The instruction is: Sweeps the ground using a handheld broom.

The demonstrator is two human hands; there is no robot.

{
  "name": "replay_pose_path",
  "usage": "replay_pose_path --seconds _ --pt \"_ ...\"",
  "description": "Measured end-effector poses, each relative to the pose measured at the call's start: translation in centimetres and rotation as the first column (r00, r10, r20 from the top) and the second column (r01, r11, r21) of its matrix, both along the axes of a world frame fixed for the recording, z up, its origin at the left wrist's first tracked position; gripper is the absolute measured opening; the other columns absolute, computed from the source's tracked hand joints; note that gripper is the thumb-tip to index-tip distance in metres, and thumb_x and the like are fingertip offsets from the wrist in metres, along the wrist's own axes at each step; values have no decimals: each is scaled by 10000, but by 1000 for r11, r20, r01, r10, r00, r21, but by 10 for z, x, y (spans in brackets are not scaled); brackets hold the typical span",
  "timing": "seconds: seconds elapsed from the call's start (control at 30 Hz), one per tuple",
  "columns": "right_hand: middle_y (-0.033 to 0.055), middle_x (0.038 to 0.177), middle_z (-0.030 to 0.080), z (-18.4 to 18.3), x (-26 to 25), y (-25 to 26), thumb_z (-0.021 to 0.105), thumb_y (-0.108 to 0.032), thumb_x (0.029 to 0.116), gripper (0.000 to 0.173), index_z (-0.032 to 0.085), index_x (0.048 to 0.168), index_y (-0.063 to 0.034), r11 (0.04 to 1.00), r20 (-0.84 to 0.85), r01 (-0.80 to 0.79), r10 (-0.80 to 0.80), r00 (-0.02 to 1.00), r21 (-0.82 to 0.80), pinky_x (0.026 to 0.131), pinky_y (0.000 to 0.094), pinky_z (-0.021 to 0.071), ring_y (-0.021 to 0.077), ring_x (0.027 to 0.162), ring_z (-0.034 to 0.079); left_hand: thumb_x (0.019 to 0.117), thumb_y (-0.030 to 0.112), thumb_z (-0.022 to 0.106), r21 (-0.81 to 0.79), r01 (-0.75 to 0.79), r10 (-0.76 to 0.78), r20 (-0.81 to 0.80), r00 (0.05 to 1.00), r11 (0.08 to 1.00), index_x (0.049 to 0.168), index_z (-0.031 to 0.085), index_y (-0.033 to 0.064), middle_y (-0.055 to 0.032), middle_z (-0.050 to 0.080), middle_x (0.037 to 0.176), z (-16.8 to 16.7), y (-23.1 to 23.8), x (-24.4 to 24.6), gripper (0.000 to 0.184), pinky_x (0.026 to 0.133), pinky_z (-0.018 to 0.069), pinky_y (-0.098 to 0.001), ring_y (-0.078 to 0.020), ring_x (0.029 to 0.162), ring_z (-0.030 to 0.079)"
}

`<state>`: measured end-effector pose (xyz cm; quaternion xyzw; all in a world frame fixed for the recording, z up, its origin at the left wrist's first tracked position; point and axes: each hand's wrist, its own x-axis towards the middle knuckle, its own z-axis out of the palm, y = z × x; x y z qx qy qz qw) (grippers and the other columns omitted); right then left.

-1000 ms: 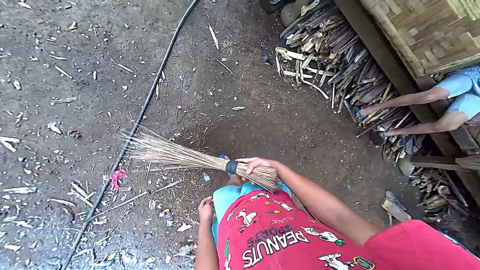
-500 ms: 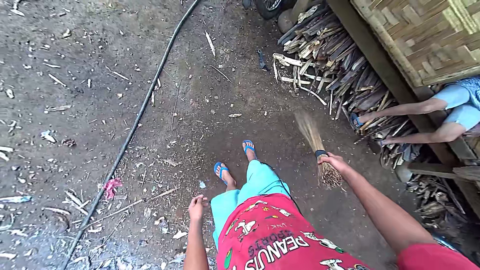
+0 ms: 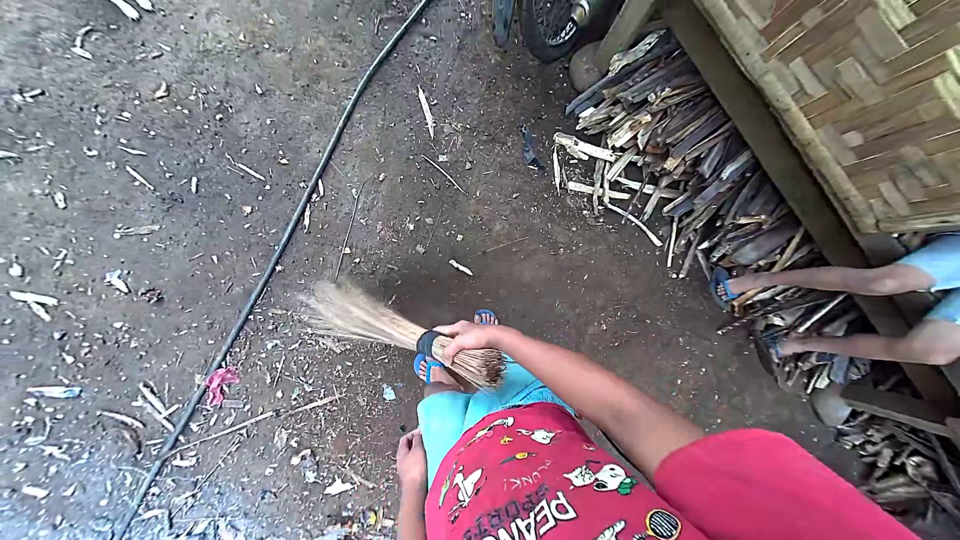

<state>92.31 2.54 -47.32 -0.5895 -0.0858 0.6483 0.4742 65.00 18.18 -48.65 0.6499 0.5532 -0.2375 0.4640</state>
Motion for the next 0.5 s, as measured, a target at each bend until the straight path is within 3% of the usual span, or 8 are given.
replay_pose_path --seconds 0.1,0.2,0.3,0.37,0.4,0.5 --pt "174 1594 417 -3 1 -27 744 10 815 838 394 1572 -67 982 0 10 -11 1000 187 1162 459 389 273 1423 462 1082 156 488 19 20 -21 90 996 1000 1232 621 -73 -257 658 1146 -1 13 37 304 959 502 -509 -319 1050 641" --pt "175 1534 485 18 -11 -64 754 0 772 900 379 1584 -103 978 -33 60 -54 998 202 1090 454 473 246 1306 565 1100 165 403 -77 -11 23 158 987 997 1270 568 -83 -181 662 1080 7 30 70 343 787 536 -365 -175 855 629" --pt "181 1378 593 39 -18 -126 763 -113 743 941 354 1589 -154 987 -65 156 -158 985 -28 911 480 571 259 1070 671 1112 157 395 -168 -8 30 125 992 986 1317 537 -93 -216 651 1113 -2 40 96 354 782 541 -372 -199 841 639" --pt "183 1321 627 61 -22 -175 785 -133 749 909 382 1565 -123 933 -38 234 -254 966 -274 926 459 566 260 1070 673 1108 163 411 -219 61 -41 92 995 974 1316 545 -89 -228 656 1123 -19 44 102 353 798 545 -407 -235 866 649" --pt "196 1274 644 71 -23 -197 790 -128 745 877 415 1537 -91 875 13 276 -295 955 -399 908 461 568 271 1043 679 1107 166 413 -231 108 -91 81 993 967 1301 558 -78 -215 663 1112 -27 45 104 344 800 537 -409 -236 878 648" --pt "251 1230 638 91 -20 -242 805 -108 780 783 460 1479 -35 618 171 312 -278 945 -721 911 547 542 360 1047 661 1086 162 453 -230 294 -286 67 956 928 1266 608 -50 -211 683 1168 -34 66 119 318 999 494 -482 -290 1095 652"
